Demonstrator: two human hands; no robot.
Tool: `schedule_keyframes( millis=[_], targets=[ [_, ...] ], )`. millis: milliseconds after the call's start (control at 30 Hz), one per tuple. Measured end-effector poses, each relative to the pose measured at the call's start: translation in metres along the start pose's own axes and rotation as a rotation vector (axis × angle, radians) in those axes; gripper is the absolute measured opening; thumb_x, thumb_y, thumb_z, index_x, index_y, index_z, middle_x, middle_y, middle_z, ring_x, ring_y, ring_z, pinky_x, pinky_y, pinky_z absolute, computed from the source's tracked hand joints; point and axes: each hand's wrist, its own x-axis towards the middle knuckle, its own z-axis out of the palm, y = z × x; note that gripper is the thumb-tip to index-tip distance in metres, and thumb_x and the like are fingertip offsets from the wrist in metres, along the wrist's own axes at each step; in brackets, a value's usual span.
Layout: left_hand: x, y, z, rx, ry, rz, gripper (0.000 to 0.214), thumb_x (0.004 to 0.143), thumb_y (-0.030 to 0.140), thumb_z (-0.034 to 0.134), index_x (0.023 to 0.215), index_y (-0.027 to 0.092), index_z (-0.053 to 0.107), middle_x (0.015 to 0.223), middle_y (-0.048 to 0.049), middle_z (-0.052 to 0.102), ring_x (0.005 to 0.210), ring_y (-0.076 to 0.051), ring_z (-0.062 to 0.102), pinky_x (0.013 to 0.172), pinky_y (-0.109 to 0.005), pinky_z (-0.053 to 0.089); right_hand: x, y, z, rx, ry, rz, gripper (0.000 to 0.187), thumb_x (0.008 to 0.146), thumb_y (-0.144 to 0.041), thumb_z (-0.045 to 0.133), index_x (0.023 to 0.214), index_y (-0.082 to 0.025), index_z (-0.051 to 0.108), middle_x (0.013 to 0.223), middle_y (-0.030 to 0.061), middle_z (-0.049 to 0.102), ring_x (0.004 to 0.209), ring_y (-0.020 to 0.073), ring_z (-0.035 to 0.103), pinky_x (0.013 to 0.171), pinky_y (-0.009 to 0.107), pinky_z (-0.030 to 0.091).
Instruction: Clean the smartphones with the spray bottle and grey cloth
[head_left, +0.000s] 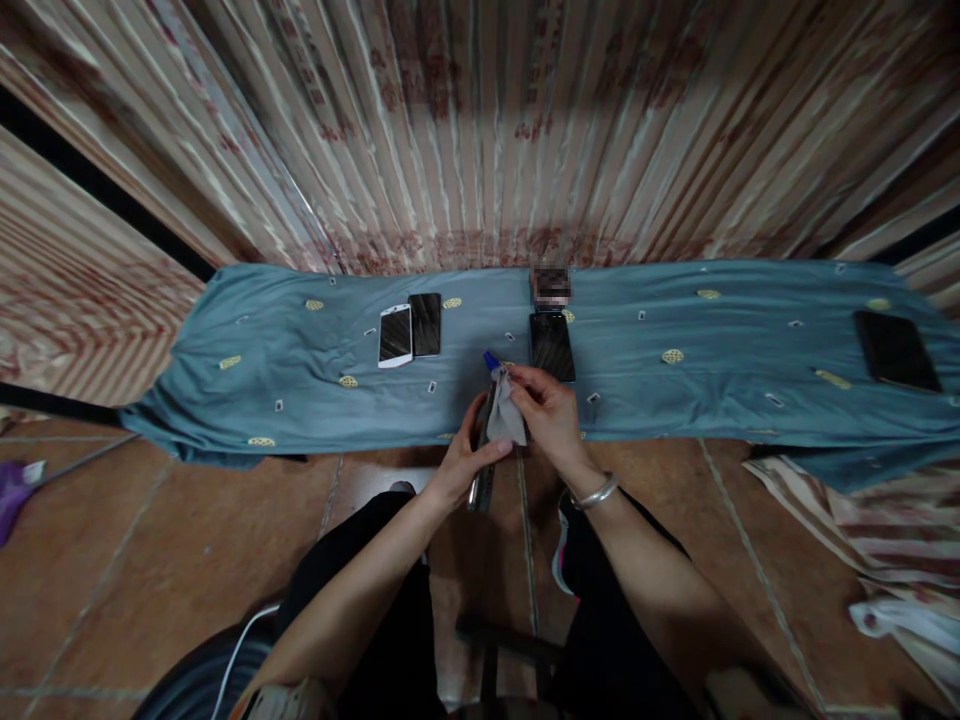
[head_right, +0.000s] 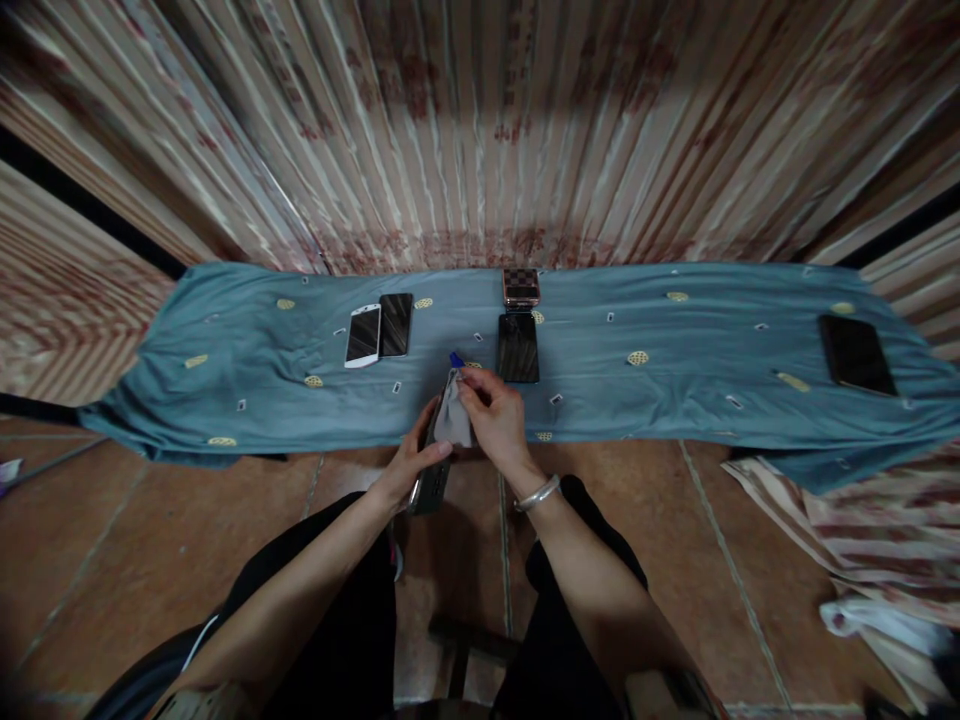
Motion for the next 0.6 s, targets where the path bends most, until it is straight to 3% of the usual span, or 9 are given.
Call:
schedule_keyframes(
  millis=[100,200,267,533,600],
  targets=[
    [-0.001,0.000,0.002,-0.018,-0.010,-0.005,0.098,0.061,0.045,0.084,0.145,0.019,0.042,0.144,-0.0120,0.055,0.137,-0.033,0.045,0.116,-0.042,0.032,-0.001,-0.005,-0.005,-0.125,-0.029,-0.160,0.032,0.088,-0.031,0.057,0.116,-0.024,0.069,0.109,0.0058,0.075,0.101,0.0218,0.069,0.092,0.037,0.053],
    [-0.002,0.003,0.001,-0.022,-0.019,-0.010,0.093,0.061,0.041,0.083,0.143,0.017,0.045,0.141,-0.0120,0.057,0.135,-0.033,0.047,0.114,-0.042,0.035,-0.003,-0.009,-0.007,-0.275,-0.124,-0.366,0.033,0.093,-0.022,0.047,0.117,-0.025,0.070,0.117,0.0053,0.073,0.112,0.0210,0.064,0.101,0.039,0.049],
    [-0.003,0.006,0.001,-0.010,-0.018,-0.020,0.094,0.061,0.039,0.083,0.143,0.016,0.045,0.140,-0.0122,0.058,0.133,-0.033,0.049,0.111,-0.042,0.038,-0.002,-0.007,-0.009,-0.343,-0.153,-0.418,0.036,0.093,-0.017,0.043,0.116,-0.025,0.070,0.117,0.0049,0.073,0.112,0.0208,0.064,0.101,0.039,0.049],
    [-0.007,0.018,-0.004,0.015,-0.016,0.002,0.098,0.063,0.040,0.081,0.148,0.020,0.039,0.138,-0.0116,0.058,0.117,-0.032,0.057,0.085,-0.036,0.053,0.003,0.010,-0.012,-0.411,-0.149,-0.335,0.039,0.086,-0.013,0.044,0.113,-0.023,0.071,0.113,0.0065,0.074,0.104,0.0224,0.066,0.096,0.039,0.052],
    [-0.008,0.019,-0.004,0.002,-0.022,-0.009,0.100,0.064,0.040,0.081,0.150,0.021,0.035,0.137,-0.0115,0.058,0.115,-0.030,0.059,0.085,-0.036,0.053,0.003,0.012,-0.010,-0.366,-0.126,-0.270,0.038,0.085,-0.015,0.046,0.111,-0.023,0.072,0.109,0.0059,0.075,0.101,0.0224,0.067,0.093,0.039,0.052]
  ],
)
